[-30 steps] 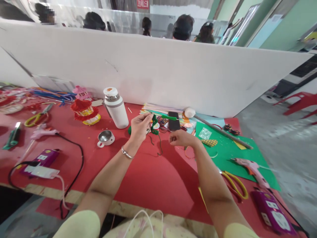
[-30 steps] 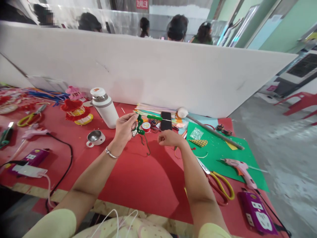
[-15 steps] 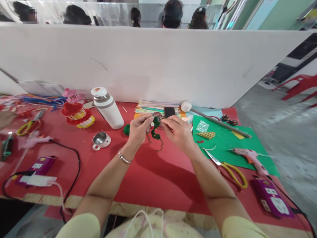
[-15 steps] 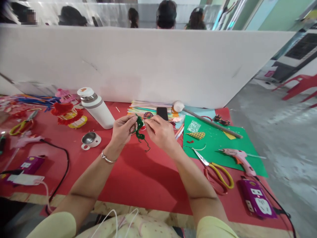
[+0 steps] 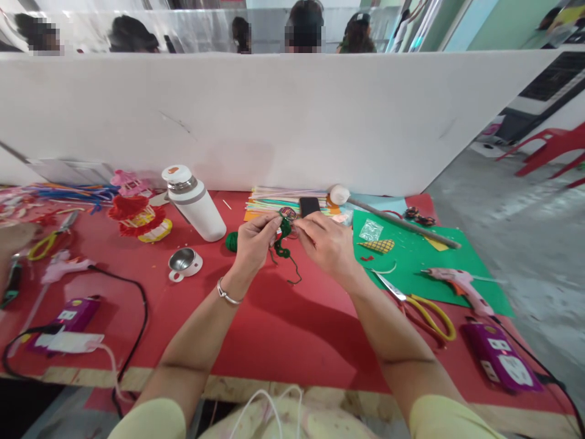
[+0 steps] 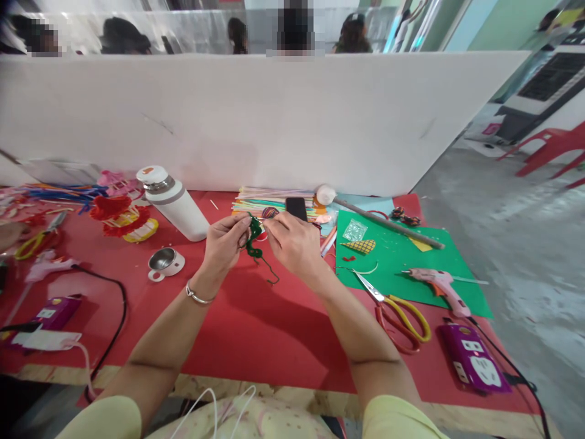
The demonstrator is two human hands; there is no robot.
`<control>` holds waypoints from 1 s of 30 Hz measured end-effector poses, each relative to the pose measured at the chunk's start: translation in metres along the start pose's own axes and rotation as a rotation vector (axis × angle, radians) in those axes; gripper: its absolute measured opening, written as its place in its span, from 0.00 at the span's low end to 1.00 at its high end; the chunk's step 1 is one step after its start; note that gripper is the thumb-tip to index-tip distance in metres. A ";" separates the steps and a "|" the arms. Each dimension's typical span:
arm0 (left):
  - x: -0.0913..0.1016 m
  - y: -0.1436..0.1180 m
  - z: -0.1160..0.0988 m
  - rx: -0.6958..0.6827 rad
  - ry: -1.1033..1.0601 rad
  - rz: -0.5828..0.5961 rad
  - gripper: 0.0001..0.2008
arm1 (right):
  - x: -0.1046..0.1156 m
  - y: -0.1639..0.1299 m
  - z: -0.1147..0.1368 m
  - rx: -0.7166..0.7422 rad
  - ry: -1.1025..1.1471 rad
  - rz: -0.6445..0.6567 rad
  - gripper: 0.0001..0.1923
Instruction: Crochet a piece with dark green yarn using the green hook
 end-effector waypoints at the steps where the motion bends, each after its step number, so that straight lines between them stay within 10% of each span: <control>1: 0.000 0.000 -0.001 -0.002 0.001 -0.002 0.11 | 0.001 0.000 0.001 0.007 -0.019 -0.001 0.12; 30: -0.002 -0.004 -0.001 -0.015 0.029 0.009 0.11 | 0.003 -0.002 0.002 0.045 -0.089 -0.014 0.12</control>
Point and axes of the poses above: each hand's wrist, its own y-axis towards the middle knuckle, its own x-axis out of the back of the hand, z = x × y, the point moved 8 cm from there along y, towards the middle knuckle, and after that the axes turned 9 degrees about -z, right-handed, at the moved point
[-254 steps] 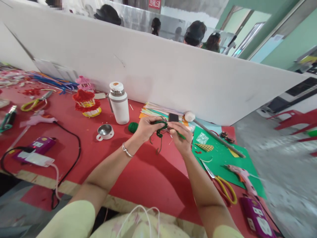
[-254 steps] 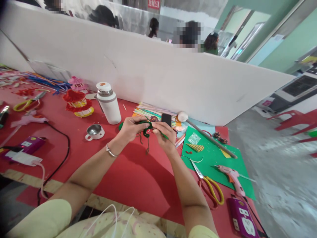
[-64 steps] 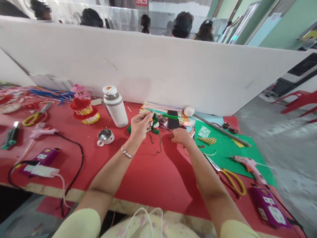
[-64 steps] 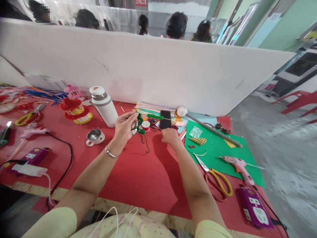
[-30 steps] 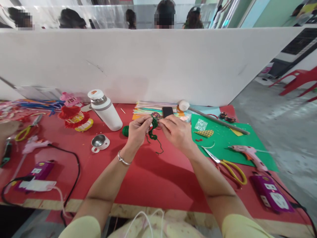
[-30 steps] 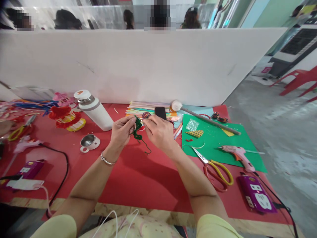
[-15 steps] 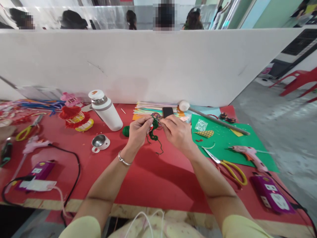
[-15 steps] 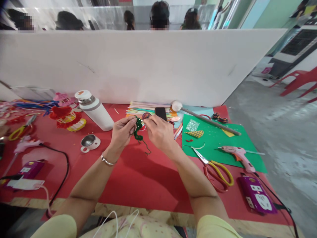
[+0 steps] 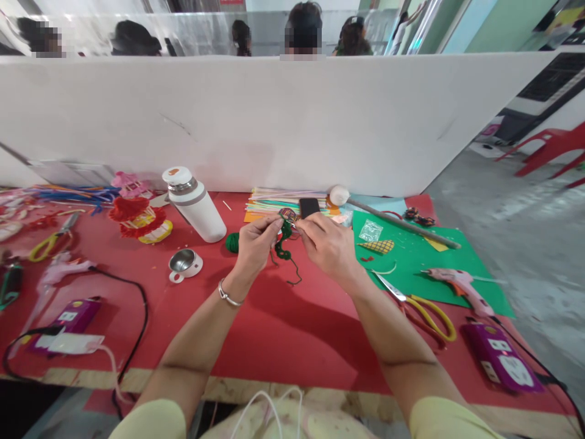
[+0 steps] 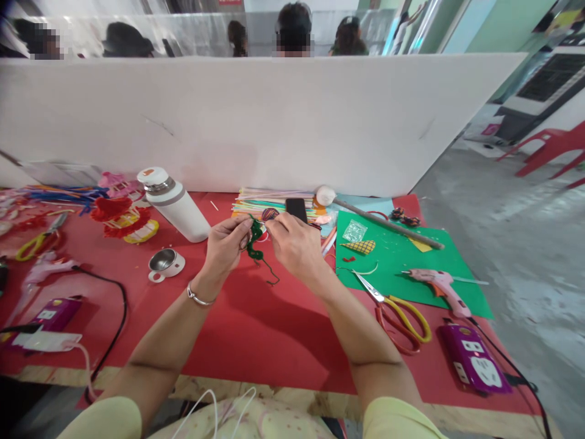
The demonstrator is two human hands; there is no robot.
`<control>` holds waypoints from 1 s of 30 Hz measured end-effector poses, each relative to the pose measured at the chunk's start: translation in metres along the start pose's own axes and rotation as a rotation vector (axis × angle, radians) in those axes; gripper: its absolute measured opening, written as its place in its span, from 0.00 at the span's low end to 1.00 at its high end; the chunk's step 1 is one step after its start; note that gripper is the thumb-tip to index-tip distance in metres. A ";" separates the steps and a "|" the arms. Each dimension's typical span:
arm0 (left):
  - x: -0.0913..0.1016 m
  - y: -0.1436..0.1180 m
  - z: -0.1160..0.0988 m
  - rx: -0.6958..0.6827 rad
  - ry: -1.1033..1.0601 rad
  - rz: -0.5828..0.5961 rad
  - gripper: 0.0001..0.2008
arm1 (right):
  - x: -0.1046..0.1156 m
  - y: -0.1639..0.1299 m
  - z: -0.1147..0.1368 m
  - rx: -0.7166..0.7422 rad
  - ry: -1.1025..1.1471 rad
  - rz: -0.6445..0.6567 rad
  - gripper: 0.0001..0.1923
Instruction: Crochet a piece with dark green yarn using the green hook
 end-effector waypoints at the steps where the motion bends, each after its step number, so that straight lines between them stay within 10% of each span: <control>1: 0.000 0.000 0.000 -0.001 0.002 0.002 0.11 | 0.000 0.000 0.000 0.002 -0.003 -0.001 0.12; 30: -0.002 -0.001 0.001 0.009 -0.004 -0.001 0.12 | -0.012 -0.001 -0.012 -0.112 0.274 -0.051 0.10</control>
Point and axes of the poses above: each hand's wrist, its own y-axis towards the middle knuckle, its own x-axis out of the back of the hand, z = x × y, the point moved 8 cm from there along y, towards the middle knuckle, and after that the axes turned 9 degrees about -z, right-handed, at the moved point
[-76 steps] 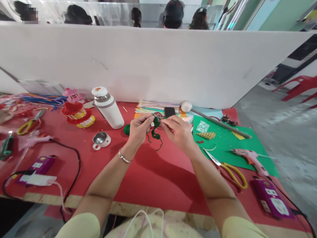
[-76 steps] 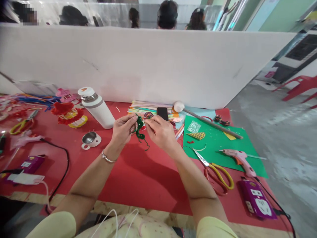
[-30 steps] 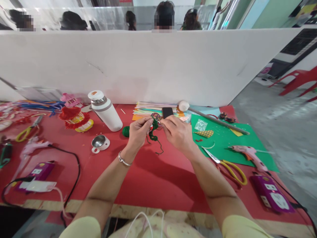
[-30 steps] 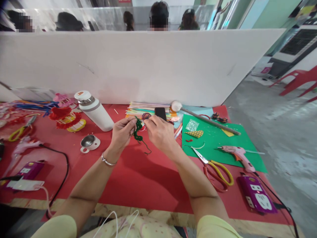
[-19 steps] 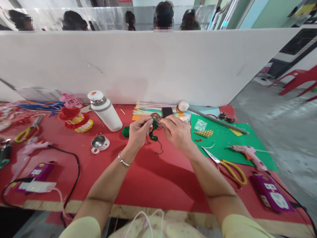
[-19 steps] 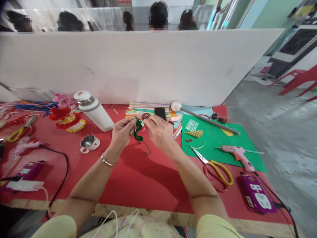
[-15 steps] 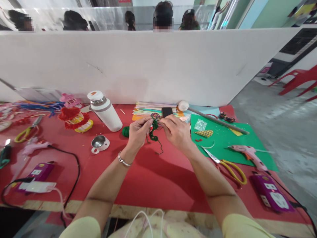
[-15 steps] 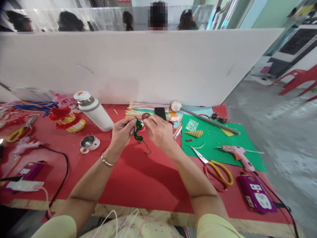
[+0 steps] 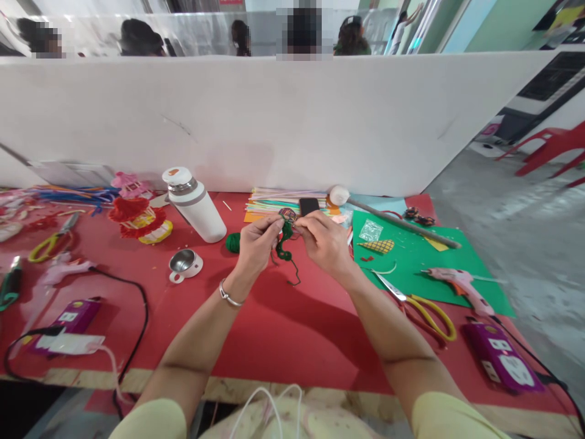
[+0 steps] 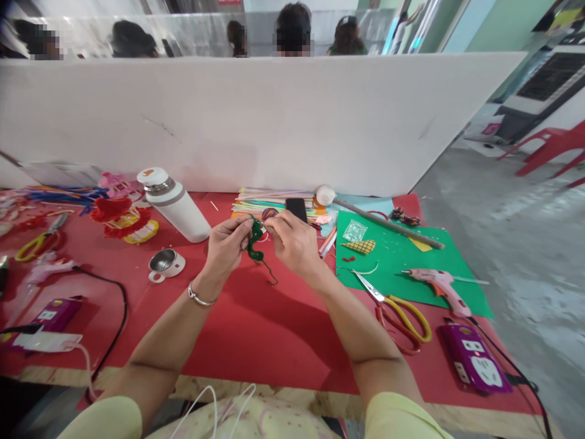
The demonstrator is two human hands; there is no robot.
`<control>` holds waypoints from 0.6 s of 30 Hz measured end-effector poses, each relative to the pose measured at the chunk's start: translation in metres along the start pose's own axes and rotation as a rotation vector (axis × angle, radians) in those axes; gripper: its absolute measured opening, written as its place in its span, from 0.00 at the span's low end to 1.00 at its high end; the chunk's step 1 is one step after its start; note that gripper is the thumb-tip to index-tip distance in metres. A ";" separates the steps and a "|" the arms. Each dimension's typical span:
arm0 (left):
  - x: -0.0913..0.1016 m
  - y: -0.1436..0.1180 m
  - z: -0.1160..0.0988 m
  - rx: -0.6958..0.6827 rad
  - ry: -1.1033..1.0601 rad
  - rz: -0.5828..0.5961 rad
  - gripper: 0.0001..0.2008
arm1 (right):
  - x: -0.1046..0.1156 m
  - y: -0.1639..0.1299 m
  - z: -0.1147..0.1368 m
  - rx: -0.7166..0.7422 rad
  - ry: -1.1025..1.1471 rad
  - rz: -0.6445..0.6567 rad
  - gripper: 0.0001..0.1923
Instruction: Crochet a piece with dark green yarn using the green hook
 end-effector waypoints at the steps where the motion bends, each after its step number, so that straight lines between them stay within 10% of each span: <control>1: 0.000 0.000 0.001 -0.002 -0.002 0.001 0.11 | 0.000 0.000 0.000 0.000 0.012 -0.003 0.10; 18: 0.000 0.003 0.006 0.016 -0.015 -0.002 0.13 | 0.018 0.004 0.019 0.152 -0.363 0.059 0.12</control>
Point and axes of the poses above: each hand's wrist, its own y-axis towards the middle knuckle, its own x-axis out of the back of the hand, z = x × y, the point moved 8 cm from there along y, towards the middle knuckle, and after that the axes turned 9 degrees about -z, right-handed, at the moved point
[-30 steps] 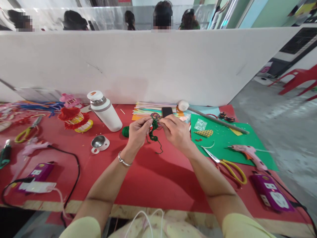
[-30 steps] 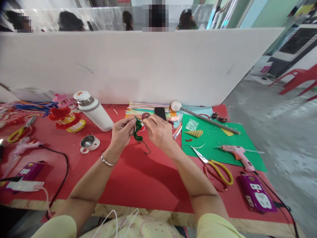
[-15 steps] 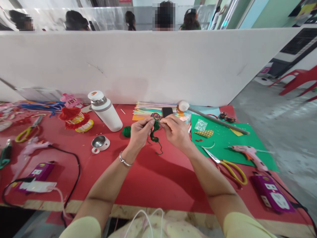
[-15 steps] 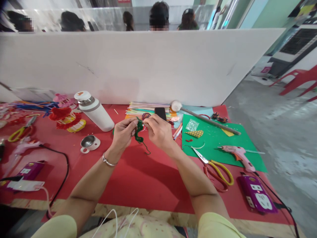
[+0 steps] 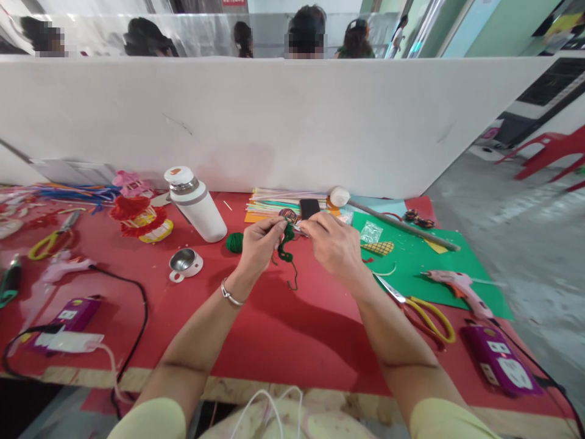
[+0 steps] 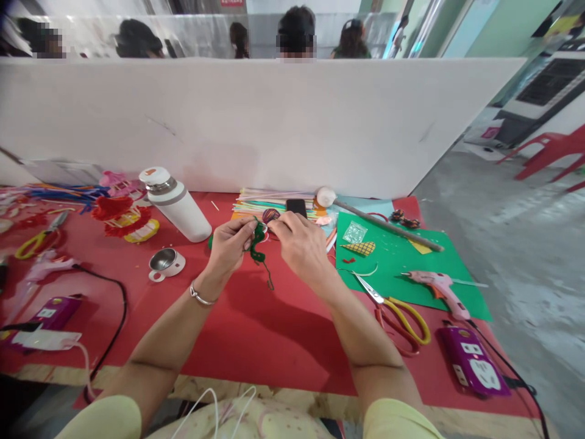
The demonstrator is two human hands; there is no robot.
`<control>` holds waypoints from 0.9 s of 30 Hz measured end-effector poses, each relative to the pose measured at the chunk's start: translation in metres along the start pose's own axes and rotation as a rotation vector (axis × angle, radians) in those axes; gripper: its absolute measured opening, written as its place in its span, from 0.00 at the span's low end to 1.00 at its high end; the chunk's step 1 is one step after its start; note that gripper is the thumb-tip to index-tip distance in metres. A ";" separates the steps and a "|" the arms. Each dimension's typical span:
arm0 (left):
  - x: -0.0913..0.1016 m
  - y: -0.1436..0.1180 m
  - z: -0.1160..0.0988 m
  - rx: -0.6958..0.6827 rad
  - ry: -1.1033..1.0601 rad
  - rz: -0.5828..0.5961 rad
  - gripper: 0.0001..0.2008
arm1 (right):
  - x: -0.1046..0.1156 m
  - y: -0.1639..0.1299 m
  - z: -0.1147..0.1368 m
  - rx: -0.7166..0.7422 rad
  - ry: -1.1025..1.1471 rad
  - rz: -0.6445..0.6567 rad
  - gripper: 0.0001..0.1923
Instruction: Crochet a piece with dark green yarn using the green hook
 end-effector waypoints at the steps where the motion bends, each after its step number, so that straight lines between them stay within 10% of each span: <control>1: 0.002 0.002 -0.001 -0.008 -0.008 -0.013 0.13 | 0.000 0.000 -0.001 0.003 -0.014 0.005 0.13; 7: 0.015 0.009 -0.010 -0.074 -0.102 -0.111 0.14 | 0.002 0.003 -0.007 -0.194 0.408 -0.044 0.10; 15: 0.020 0.013 -0.007 -0.019 -0.197 -0.141 0.16 | -0.044 -0.014 -0.004 -0.639 1.241 0.402 0.11; 27: 0.000 -0.004 0.010 -0.006 -0.098 -0.035 0.14 | -0.079 -0.024 -0.021 -1.077 1.605 -0.167 0.11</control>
Point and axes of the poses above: each hand's wrist, its own y-axis towards the middle knuckle, its own x-axis out of the back of the hand, z = x × y, the point moved 8 cm from there along y, towards the middle knuckle, and after that the axes turned 9 degrees about -z, right-handed, at the moved point
